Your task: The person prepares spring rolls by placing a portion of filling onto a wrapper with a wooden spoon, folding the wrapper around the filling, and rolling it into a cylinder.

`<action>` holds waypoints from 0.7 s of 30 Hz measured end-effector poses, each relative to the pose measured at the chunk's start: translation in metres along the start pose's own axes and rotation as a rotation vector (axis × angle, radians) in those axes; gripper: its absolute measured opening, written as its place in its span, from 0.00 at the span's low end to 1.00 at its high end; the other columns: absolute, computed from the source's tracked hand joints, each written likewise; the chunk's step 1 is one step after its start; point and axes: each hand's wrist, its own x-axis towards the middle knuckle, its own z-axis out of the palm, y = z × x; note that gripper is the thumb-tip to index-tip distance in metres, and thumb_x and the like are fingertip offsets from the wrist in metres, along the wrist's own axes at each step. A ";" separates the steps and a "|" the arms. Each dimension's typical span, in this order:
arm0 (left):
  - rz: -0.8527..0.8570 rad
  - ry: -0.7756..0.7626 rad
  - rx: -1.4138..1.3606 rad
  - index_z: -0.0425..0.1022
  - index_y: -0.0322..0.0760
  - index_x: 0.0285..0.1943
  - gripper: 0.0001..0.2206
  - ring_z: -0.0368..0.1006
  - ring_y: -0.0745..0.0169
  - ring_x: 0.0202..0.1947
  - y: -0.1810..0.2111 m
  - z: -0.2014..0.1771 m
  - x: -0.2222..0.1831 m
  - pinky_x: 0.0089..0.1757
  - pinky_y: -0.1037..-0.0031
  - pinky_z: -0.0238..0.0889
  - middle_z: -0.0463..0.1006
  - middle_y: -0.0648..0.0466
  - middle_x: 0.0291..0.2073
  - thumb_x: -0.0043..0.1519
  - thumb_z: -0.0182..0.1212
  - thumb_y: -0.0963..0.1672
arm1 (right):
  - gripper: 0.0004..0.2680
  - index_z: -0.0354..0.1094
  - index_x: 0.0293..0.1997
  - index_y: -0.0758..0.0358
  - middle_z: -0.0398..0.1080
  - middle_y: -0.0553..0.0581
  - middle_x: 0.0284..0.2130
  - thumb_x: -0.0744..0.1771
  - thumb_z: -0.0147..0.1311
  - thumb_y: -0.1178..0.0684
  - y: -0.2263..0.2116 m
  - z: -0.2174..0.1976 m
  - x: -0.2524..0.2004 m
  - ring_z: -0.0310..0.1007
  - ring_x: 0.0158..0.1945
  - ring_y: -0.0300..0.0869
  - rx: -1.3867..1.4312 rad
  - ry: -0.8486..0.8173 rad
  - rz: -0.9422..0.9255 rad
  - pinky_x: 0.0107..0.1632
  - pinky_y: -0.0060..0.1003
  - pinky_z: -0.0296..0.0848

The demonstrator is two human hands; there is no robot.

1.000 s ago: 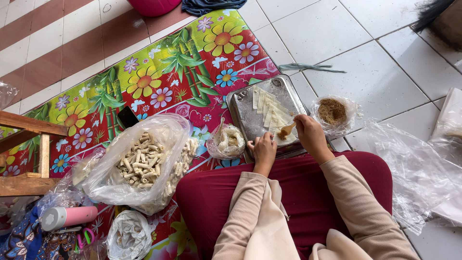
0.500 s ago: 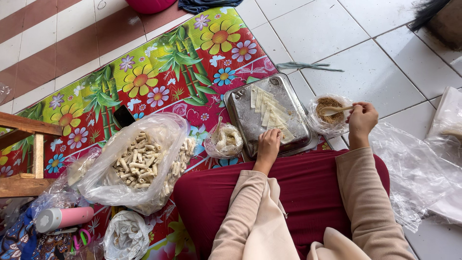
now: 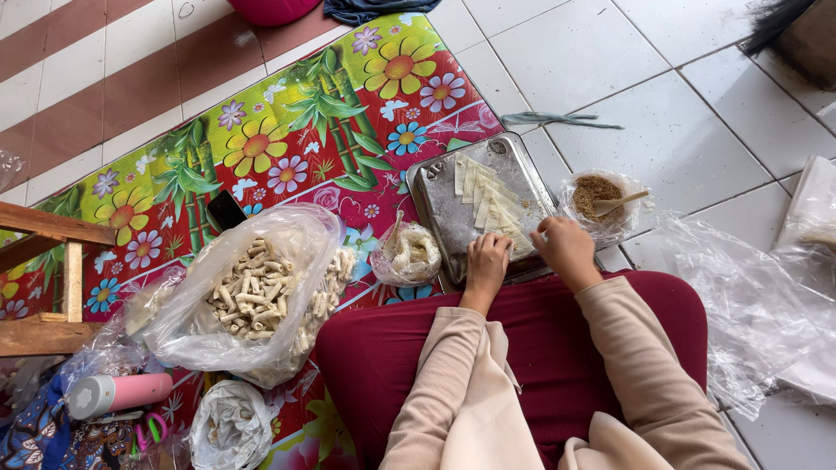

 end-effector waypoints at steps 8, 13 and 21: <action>-0.032 -0.038 0.001 0.80 0.43 0.51 0.14 0.70 0.54 0.52 -0.002 -0.005 -0.002 0.54 0.63 0.62 0.77 0.55 0.46 0.56 0.65 0.39 | 0.14 0.73 0.46 0.57 0.74 0.54 0.47 0.63 0.64 0.42 -0.025 0.027 -0.012 0.76 0.51 0.48 -0.099 -0.041 -0.016 0.45 0.46 0.76; -0.029 -0.040 0.029 0.80 0.43 0.51 0.15 0.71 0.55 0.52 -0.002 -0.003 0.000 0.53 0.63 0.62 0.77 0.55 0.47 0.54 0.66 0.39 | 0.16 0.70 0.48 0.61 0.73 0.58 0.45 0.62 0.65 0.44 -0.017 0.033 -0.009 0.75 0.50 0.53 -0.054 0.053 0.011 0.43 0.48 0.77; -0.020 -0.037 0.035 0.79 0.43 0.51 0.15 0.70 0.54 0.52 -0.001 -0.004 -0.001 0.53 0.62 0.63 0.76 0.55 0.46 0.54 0.66 0.39 | 0.08 0.73 0.43 0.58 0.72 0.58 0.45 0.64 0.60 0.48 -0.019 0.033 -0.011 0.76 0.49 0.53 0.037 -0.025 0.004 0.45 0.50 0.76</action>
